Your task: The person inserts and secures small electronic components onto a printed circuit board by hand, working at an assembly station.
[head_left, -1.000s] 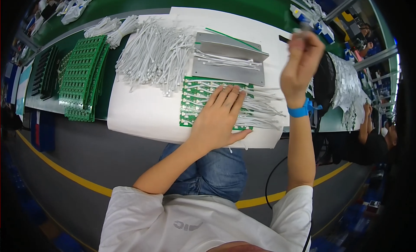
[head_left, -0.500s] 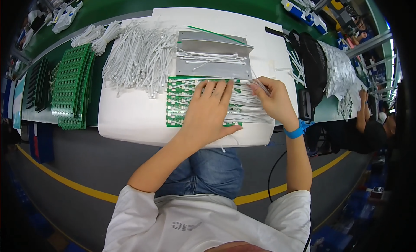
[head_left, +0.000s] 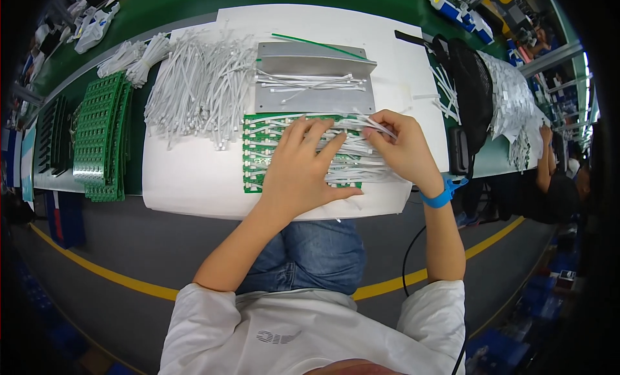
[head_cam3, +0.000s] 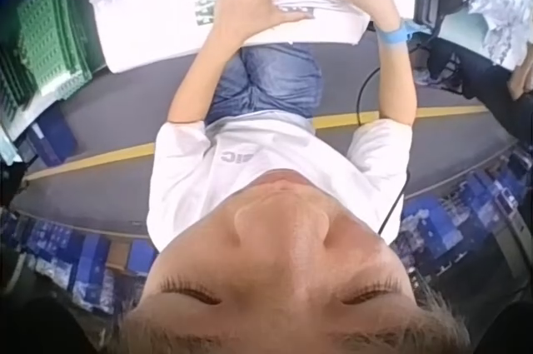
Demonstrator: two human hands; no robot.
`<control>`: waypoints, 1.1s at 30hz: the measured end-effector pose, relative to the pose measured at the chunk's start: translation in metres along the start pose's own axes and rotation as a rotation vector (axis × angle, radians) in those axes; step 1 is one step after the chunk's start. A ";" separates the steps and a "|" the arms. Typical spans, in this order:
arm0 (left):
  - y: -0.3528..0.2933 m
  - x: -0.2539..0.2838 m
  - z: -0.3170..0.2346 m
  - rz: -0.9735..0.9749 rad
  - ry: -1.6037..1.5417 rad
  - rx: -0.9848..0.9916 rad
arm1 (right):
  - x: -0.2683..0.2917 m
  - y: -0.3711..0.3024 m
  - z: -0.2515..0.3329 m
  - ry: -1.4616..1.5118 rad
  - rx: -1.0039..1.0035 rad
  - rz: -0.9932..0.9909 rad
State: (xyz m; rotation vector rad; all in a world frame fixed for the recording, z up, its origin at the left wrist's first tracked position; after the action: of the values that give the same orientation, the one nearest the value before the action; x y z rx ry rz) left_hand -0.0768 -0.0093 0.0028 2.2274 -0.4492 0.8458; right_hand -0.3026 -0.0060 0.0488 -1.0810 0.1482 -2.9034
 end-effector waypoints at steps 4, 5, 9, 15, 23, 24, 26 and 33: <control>-0.002 -0.001 0.001 -0.024 0.003 -0.010 | -0.015 -0.004 0.005 -0.077 0.095 -0.111; -0.001 -0.002 0.001 -0.019 0.000 -0.013 | -0.018 -0.002 0.001 -0.102 0.139 -0.140; 0.001 -0.002 -0.001 -0.020 -0.028 0.052 | -0.024 -0.002 -0.004 -0.090 0.141 -0.165; 0.001 -0.002 0.000 -0.006 -0.036 0.062 | -0.024 -0.003 0.005 -0.104 0.079 -0.172; 0.001 -0.001 -0.001 -0.002 0.002 0.051 | -0.027 0.000 0.014 -0.117 -0.016 -0.161; 0.001 -0.001 -0.001 0.000 0.003 0.050 | -0.026 0.000 0.012 -0.072 -0.051 -0.124; 0.001 -0.001 -0.001 0.003 0.003 0.047 | -0.024 0.000 0.008 -0.056 -0.076 -0.107; 0.003 -0.001 -0.001 -0.005 -0.007 0.047 | -0.031 -0.002 0.011 -0.066 -0.003 -0.208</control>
State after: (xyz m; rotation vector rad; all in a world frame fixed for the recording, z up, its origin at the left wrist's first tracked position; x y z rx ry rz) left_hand -0.0795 -0.0105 0.0037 2.2742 -0.4305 0.8546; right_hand -0.2719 -0.0025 0.0368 -1.2629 0.0402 -3.0427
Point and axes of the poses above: each hand's wrist, its own y-axis towards the middle knuckle, its own x-axis out of the back of the hand, z = x × y, the point moved 1 cm from there along y, towards the middle knuckle, and after that the axes turned 4 degrees about -y, right-handed, at the moved point
